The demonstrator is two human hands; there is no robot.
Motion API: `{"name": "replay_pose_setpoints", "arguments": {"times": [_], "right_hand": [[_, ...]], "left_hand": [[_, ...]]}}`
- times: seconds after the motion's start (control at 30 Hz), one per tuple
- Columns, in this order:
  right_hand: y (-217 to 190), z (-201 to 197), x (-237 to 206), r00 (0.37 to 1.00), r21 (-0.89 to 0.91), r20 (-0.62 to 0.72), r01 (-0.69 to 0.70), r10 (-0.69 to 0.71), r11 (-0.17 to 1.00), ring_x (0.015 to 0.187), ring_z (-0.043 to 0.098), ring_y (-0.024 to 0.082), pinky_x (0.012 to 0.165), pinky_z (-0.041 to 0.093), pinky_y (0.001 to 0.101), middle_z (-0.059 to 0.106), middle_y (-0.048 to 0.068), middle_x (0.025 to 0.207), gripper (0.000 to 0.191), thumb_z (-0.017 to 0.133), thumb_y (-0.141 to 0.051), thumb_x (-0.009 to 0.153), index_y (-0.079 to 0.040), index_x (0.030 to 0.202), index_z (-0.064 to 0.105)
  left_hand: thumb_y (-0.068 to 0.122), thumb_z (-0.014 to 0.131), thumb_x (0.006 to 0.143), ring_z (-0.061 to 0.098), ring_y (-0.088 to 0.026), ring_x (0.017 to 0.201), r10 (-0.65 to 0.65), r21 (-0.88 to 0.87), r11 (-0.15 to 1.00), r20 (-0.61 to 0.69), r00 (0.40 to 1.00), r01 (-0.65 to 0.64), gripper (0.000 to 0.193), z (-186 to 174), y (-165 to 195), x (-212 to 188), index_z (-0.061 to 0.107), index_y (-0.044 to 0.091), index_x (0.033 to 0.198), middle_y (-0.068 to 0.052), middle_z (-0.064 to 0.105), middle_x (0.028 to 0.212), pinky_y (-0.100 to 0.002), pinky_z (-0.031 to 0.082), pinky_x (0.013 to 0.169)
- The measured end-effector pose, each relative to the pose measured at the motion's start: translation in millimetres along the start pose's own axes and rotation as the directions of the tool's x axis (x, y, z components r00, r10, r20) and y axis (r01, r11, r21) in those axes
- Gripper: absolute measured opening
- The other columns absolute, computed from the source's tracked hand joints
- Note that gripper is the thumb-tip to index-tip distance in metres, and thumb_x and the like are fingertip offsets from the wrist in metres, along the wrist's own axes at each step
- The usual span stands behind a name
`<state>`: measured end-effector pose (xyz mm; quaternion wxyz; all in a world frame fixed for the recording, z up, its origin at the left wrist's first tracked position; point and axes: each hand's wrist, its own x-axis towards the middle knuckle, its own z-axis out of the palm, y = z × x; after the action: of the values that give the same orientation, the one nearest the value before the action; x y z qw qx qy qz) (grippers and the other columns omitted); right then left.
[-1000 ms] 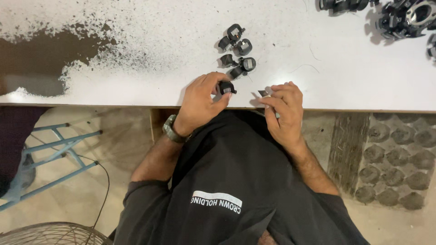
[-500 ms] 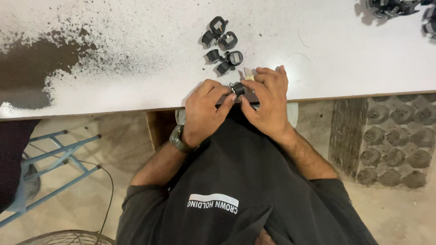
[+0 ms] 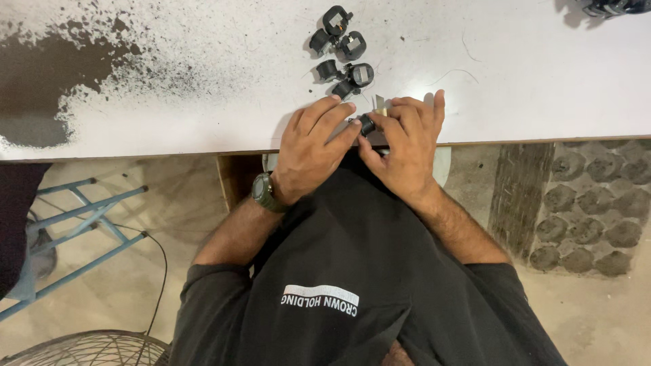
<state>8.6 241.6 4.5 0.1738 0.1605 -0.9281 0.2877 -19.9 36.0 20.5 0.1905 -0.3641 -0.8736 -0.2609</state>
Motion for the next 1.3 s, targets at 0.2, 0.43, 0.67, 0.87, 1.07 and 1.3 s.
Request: {"name": "replay_pose_setpoints", "arguments": {"times": [0.2, 0.43, 0.67, 0.87, 1.07, 1.3], "right_hand": [[3.9, -3.4, -10.8, 0.998, -0.008, -0.067, 0.013, -0.014, 1.000, 0.122, 0.054, 0.033, 0.123, 0.011, 0.0669, 0.057, 0.009, 0.110, 0.042, 0.091, -0.017, 0.081, -0.009, 0.117, 0.073], [6.7, 1.7, -29.7, 0.982, 0.195, -0.153, 0.140, -0.110, 0.971, 0.117, 0.063, 0.031, 0.128, 0.017, 0.0639, 0.062, 0.007, 0.102, 0.031, 0.081, 0.003, 0.087, -0.005, 0.110, 0.062], [5.3, 9.3, -25.7, 0.991, 0.203, -0.105, 0.104, -0.084, 0.974, 0.112, 0.066, 0.030, 0.127, 0.024, 0.0611, 0.069, 0.008, 0.098, 0.030, 0.081, 0.005, 0.083, -0.007, 0.104, 0.062], [2.6, 8.2, -22.9, 0.983, 0.188, -0.131, 0.148, -0.125, 0.971, 0.114, 0.066, 0.032, 0.125, 0.024, 0.0637, 0.068, 0.008, 0.095, 0.033, 0.081, 0.005, 0.081, -0.007, 0.104, 0.062], [2.4, 7.7, -23.9, 0.983, 0.166, -0.147, 0.136, -0.111, 0.977, 0.117, 0.066, 0.033, 0.126, 0.024, 0.0635, 0.068, 0.007, 0.097, 0.036, 0.082, 0.007, 0.082, -0.008, 0.107, 0.062], [2.1, 8.1, -23.0, 0.985, 0.161, -0.129, 0.132, -0.112, 0.978, 0.120, 0.065, 0.034, 0.125, 0.024, 0.0638, 0.067, 0.007, 0.096, 0.036, 0.081, 0.007, 0.081, -0.008, 0.108, 0.063]], "left_hand": [[0.008, 0.080, 0.088, 0.055, -0.026, 0.133, -0.124, -0.071, 0.990, -0.070, 0.990, 0.119, 0.019, 4.7, 6.9, -4.9, 0.071, 0.010, 0.105, -0.005, 0.062, 0.133, -0.044, 0.047, 0.107], [0.010, 0.083, 0.091, 0.055, -0.027, 0.131, -0.208, -0.159, 0.969, -0.118, 0.971, 0.188, 0.021, 14.0, 12.0, -13.3, 0.071, 0.009, 0.108, -0.005, 0.060, 0.132, -0.048, 0.043, 0.111], [0.008, 0.083, 0.090, 0.056, -0.026, 0.131, -0.209, -0.196, 0.963, -0.125, 0.970, 0.183, 0.022, 15.0, 12.2, -11.6, 0.069, 0.011, 0.106, -0.004, 0.061, 0.132, -0.050, 0.042, 0.114], [0.007, 0.083, 0.091, 0.055, -0.027, 0.133, -0.184, -0.207, 0.966, -0.129, 0.974, 0.155, 0.022, 14.1, 9.2, -10.8, 0.069, 0.010, 0.107, -0.005, 0.060, 0.134, -0.050, 0.043, 0.115], [0.006, 0.083, 0.091, 0.055, -0.027, 0.134, -0.177, -0.190, 0.970, -0.124, 0.976, 0.152, 0.024, 13.7, 8.9, -11.1, 0.068, 0.010, 0.109, -0.005, 0.060, 0.136, -0.050, 0.043, 0.116], [0.006, 0.084, 0.091, 0.054, -0.027, 0.135, -0.161, -0.191, 0.972, -0.110, 0.981, 0.138, 0.026, 14.7, 8.8, -12.7, 0.067, 0.011, 0.110, -0.005, 0.059, 0.136, -0.050, 0.042, 0.116]]}}
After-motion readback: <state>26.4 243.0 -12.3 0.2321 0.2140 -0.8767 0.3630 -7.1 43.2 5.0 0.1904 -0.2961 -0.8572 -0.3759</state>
